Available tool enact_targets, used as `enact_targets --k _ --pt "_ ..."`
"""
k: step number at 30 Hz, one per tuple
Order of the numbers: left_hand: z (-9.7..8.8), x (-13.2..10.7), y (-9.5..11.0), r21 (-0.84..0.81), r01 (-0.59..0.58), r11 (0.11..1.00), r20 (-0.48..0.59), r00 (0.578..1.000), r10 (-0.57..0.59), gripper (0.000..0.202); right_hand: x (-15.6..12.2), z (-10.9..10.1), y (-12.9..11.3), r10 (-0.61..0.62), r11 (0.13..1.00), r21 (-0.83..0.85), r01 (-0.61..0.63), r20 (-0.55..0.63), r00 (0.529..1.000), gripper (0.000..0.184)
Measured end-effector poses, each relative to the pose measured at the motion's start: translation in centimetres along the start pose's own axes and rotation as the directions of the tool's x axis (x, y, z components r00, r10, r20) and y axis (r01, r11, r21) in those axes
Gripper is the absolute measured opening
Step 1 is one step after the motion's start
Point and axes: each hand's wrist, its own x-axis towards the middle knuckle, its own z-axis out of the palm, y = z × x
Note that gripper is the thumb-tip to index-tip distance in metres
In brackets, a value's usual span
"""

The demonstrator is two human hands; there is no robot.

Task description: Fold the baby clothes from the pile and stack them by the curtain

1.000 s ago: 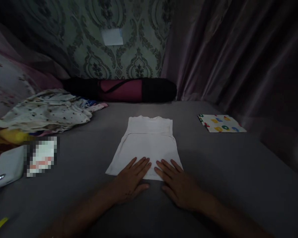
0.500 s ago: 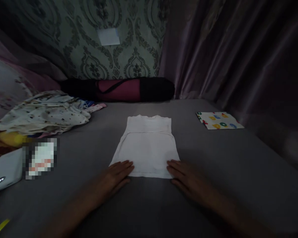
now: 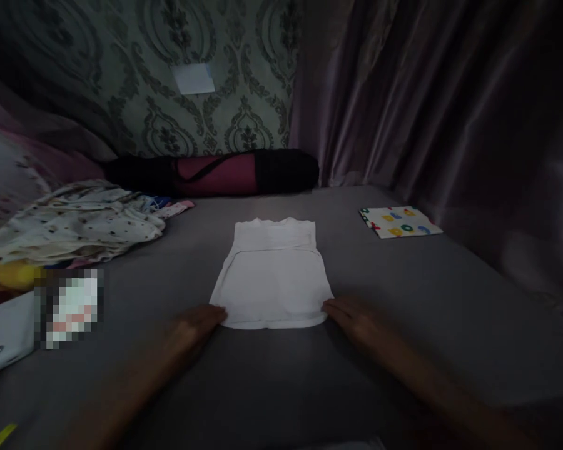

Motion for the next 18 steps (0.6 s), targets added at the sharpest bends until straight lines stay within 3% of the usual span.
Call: enact_targets --k 4,11,15,18 --pt "-0.2 1.5 0.0 -0.1 0.047 0.994 -0.086 0.995 -0.055 0.032 0.8 0.2 0.1 0.033 0.996 0.081 -0.03 -0.041 0.999 0.062" --pt "-1.3 3.2 1.1 -0.069 0.019 0.997 -0.156 0.987 -0.03 0.033 1.7 -0.6 0.0 -0.033 0.993 0.107 0.04 -0.064 0.997 0.038" --pt "-1.2 2.7 0.6 -0.042 -0.031 0.999 -0.159 0.987 0.024 0.035 1.3 -2.3 0.1 0.004 0.997 0.077 0.005 -0.106 0.994 0.042" --pt "-1.9 2.3 0.6 -0.01 -0.036 0.999 -0.159 0.987 0.034 0.035 0.7 -4.7 -0.8 0.027 0.997 0.075 -0.022 -0.057 0.998 0.046"
